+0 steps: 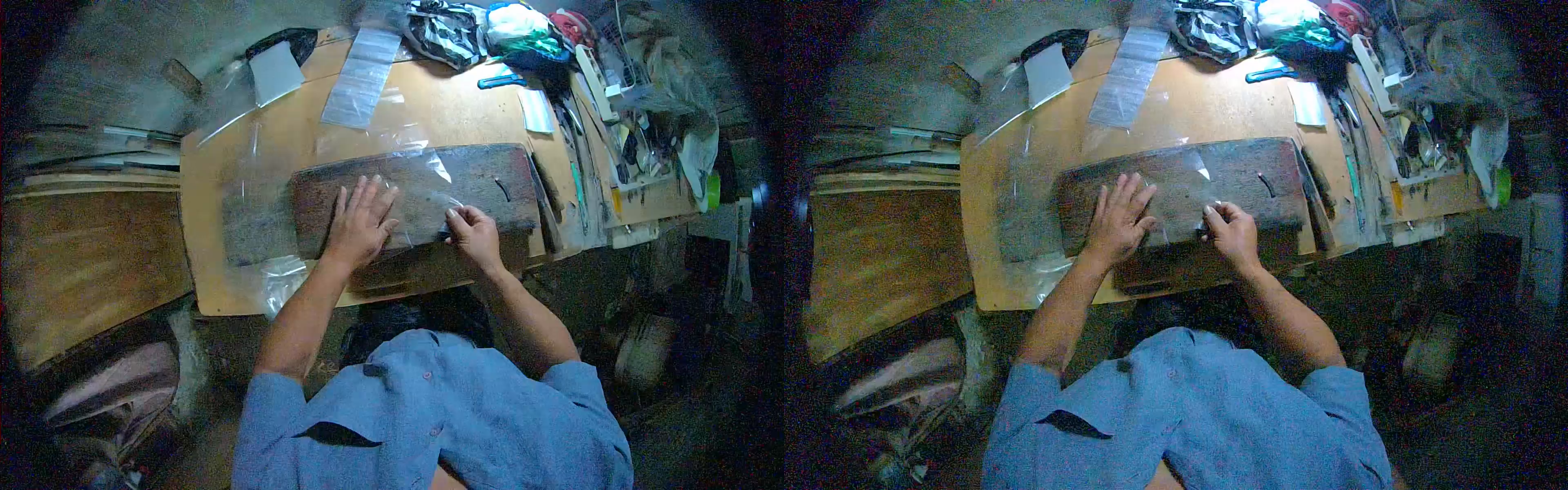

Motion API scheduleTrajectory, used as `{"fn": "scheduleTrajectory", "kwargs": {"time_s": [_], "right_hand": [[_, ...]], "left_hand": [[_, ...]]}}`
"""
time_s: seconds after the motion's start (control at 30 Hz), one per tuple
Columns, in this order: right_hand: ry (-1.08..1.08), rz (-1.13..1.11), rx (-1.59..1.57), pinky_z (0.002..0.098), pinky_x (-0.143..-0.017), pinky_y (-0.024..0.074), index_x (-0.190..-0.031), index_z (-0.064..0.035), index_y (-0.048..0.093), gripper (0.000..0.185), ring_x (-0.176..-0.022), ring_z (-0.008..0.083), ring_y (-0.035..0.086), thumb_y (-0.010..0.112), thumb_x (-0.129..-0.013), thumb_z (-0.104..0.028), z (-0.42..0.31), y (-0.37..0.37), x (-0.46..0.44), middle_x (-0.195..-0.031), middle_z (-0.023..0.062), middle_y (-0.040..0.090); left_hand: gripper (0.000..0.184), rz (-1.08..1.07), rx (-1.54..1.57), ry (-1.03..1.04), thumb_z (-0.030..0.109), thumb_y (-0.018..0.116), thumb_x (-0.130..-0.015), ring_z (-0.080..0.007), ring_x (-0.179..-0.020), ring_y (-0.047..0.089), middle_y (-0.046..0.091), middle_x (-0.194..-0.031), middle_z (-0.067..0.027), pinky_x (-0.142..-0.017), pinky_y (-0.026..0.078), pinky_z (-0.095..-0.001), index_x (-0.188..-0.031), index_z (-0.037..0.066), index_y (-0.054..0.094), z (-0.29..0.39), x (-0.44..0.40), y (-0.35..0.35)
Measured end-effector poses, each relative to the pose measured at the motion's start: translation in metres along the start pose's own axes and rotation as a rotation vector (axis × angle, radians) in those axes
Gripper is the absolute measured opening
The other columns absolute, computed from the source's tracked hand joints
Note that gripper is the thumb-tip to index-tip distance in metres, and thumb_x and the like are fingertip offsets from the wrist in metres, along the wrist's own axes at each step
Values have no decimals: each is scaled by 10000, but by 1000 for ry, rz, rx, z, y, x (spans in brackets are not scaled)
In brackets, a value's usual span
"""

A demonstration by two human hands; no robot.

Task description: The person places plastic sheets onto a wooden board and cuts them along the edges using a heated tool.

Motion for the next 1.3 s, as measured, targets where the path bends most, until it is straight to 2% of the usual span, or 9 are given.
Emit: {"fn": "scheduleTrajectory", "kwargs": {"time_s": [0.1,0.27,0.33,0.43,0.53,0.87,0.97,1.03,1.3], "right_hand": [[45,12,-2,253,-540,511,-976,20,651,228,-632,99,585,631,-919,-200,6,-8,4,-790,44,649],[134,-8,6,238,-529,486,-956,12,645,210,-587,88,564,622,-926,-194,0,-5,8,-780,25,636],[112,-17,27,289,-525,550,-985,48,639,235,-646,147,636,629,-915,-176,0,-3,4,-812,88,667],[72,43,18,283,-518,541,-977,46,625,227,-616,151,641,622,-920,-173,-8,2,1,-789,77,660],[79,50,4,274,-510,534,-971,47,617,222,-592,147,638,616,-923,-170,-6,1,-3,-775,69,657],[55,55,-46,263,-510,539,-977,51,621,238,-593,147,640,637,-905,-175,10,-14,-4,-790,88,670],[113,44,103,301,-541,540,-979,31,625,276,-623,155,649,684,-868,-214,-2,-21,3,-769,84,666],[-114,134,492,361,-586,532,-985,-2,612,343,-639,202,661,736,-815,-272,-9,-27,8,-758,98,667],[-217,243,694,431,-615,512,-967,-41,567,333,-678,367,653,729,-812,-288,-14,-42,27,-741,167,648]], "left_hand": [[579,-100,-128,-24,471,467,-935,-335,-1432,184,235,-1549,-101,-1138,110,-569,-1470,311,314,-3,-6,2],[602,-102,-163,19,505,467,-917,-341,-1438,161,210,-1560,-99,-1126,91,-607,-1473,355,292,-10,-29,1],[597,-133,-167,14,525,466,-913,-332,-1439,162,221,-1555,-98,-1127,100,-600,-1466,373,300,-16,-41,1],[621,-67,-174,29,518,502,-895,-342,-1426,198,256,-1539,-104,-1119,118,-611,-1463,344,321,-28,-58,6],[591,304,-205,-61,461,560,-880,-358,-1395,257,336,-1485,-137,-1111,143,-606,-1419,261,419,-36,-65,2],[665,3,-136,-225,506,518,-897,-369,-1428,167,196,-1550,-160,-1117,88,-612,-1481,264,312,6,19,3],[678,-41,-168,-244,526,504,-900,-358,-1444,115,135,-1572,-140,-1121,69,-609,-1493,294,273,6,19,0],[690,-102,-190,-265,530,504,-898,-351,-1453,71,99,-1582,-125,-1123,61,-609,-1499,320,239,6,17,-2],[697,-60,-173,-260,510,525,-892,-370,-1440,118,142,-1569,-141,-1122,71,-612,-1499,323,236,7,20,-1]]}}
Point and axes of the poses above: each hand's wrist, its own x-axis away from the middle knuckle, its own y-axis out of the palm, z = x × y, the point moved 2 cm from there along -x, towards the middle knuckle
